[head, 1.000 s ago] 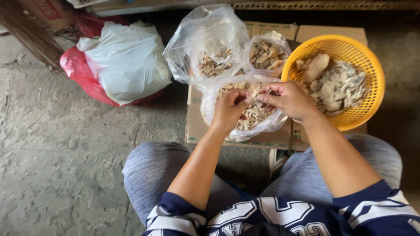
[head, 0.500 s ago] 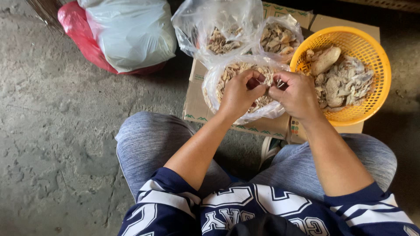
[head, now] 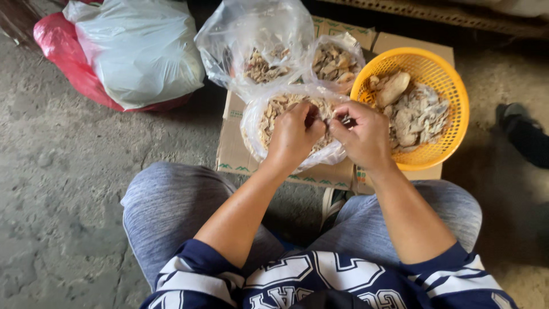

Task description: The person sits on the floor and sorts dried food items by hand. They pick up pieces from a yellow basket, break them apart, and place them into clear plastic bags arranged on a cardboard box.

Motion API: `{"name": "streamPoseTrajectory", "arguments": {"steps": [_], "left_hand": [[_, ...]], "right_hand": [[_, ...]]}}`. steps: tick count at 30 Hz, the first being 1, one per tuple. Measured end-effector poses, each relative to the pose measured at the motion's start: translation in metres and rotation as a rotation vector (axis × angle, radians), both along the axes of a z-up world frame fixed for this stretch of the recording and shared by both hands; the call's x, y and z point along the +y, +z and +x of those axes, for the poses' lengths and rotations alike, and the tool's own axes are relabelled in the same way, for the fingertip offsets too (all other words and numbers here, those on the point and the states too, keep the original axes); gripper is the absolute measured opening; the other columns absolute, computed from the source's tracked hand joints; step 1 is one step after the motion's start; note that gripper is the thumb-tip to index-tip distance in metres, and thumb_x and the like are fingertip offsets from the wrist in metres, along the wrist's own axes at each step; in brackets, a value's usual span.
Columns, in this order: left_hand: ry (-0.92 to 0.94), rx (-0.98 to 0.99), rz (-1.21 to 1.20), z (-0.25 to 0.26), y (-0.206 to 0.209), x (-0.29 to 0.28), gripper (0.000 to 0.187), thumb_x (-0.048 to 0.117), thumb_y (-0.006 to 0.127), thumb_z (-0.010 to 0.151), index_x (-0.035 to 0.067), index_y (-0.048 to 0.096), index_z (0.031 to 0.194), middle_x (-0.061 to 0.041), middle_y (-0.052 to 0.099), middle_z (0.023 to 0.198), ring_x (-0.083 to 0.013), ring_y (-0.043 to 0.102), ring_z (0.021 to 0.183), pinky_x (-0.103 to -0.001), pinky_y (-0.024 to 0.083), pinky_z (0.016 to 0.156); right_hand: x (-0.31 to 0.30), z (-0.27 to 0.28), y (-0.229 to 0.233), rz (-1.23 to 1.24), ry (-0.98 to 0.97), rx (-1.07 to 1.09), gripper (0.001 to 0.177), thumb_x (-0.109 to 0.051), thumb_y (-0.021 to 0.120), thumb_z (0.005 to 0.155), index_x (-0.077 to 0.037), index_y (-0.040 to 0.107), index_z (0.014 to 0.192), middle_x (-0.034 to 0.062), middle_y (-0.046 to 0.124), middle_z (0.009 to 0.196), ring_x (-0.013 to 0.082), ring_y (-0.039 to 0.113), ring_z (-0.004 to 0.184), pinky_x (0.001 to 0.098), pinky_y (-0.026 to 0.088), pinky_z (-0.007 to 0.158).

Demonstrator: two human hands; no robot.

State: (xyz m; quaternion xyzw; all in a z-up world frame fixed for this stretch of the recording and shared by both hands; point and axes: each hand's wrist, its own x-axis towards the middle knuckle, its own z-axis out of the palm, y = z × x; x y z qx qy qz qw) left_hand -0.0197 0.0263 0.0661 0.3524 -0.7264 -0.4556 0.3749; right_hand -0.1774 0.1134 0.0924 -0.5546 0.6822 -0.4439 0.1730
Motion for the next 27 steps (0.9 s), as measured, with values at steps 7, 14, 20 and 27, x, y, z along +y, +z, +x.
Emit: {"name": "streamPoseTrajectory", "arguments": {"steps": [7, 14, 20, 27], "left_hand": [[-0.055, 0.02, 0.543, 0.008, -0.024, -0.024, 0.018, 0.01, 0.069, 0.085, 0.003, 0.066, 0.101, -0.004, 0.07, 0.079, -0.0114, 0.062, 0.065, -0.031, 0.05, 0.055], [-0.072, 0.104, 0.423, 0.001, -0.044, -0.029, 0.021, 0.004, 0.077, 0.077, 0.0, 0.069, 0.096, -0.003, 0.063, 0.076, -0.0096, 0.056, 0.067, -0.027, 0.046, 0.057], [-0.173, 0.076, 0.404, 0.002, -0.027, -0.023, 0.017, 0.006, 0.073, 0.081, 0.001, 0.068, 0.096, -0.004, 0.067, 0.077, -0.0109, 0.06, 0.071, -0.03, 0.05, 0.063], [-0.086, -0.197, 0.152, -0.002, -0.041, -0.035, 0.018, 0.014, 0.08, 0.081, 0.003, 0.072, 0.092, -0.007, 0.073, 0.084, -0.0146, 0.067, 0.074, -0.032, 0.053, 0.069]], "right_hand": [[0.008, -0.034, 0.033, -0.168, 0.068, -0.295, 0.017, -0.006, 0.075, 0.098, -0.009, 0.066, 0.113, 0.0002, 0.068, 0.098, 0.004, 0.062, 0.084, 0.0212, 0.051, 0.078], [-0.012, -0.006, 0.012, 0.026, 0.232, 0.051, 0.025, -0.003, 0.08, 0.083, -0.005, 0.066, 0.104, 0.0103, 0.069, 0.115, 0.0227, 0.068, 0.107, 0.0349, 0.057, 0.095], [-0.02, 0.01, 0.01, 0.286, 0.092, 0.013, 0.027, -0.006, 0.073, 0.09, -0.01, 0.072, 0.117, 0.0017, 0.077, 0.103, 0.0149, 0.076, 0.087, 0.0292, 0.063, 0.079], [-0.014, -0.012, 0.008, -0.007, 0.066, 0.037, 0.01, -0.011, 0.075, 0.094, -0.005, 0.069, 0.099, 0.0048, 0.074, 0.093, 0.0115, 0.072, 0.084, 0.0265, 0.061, 0.077]]}}
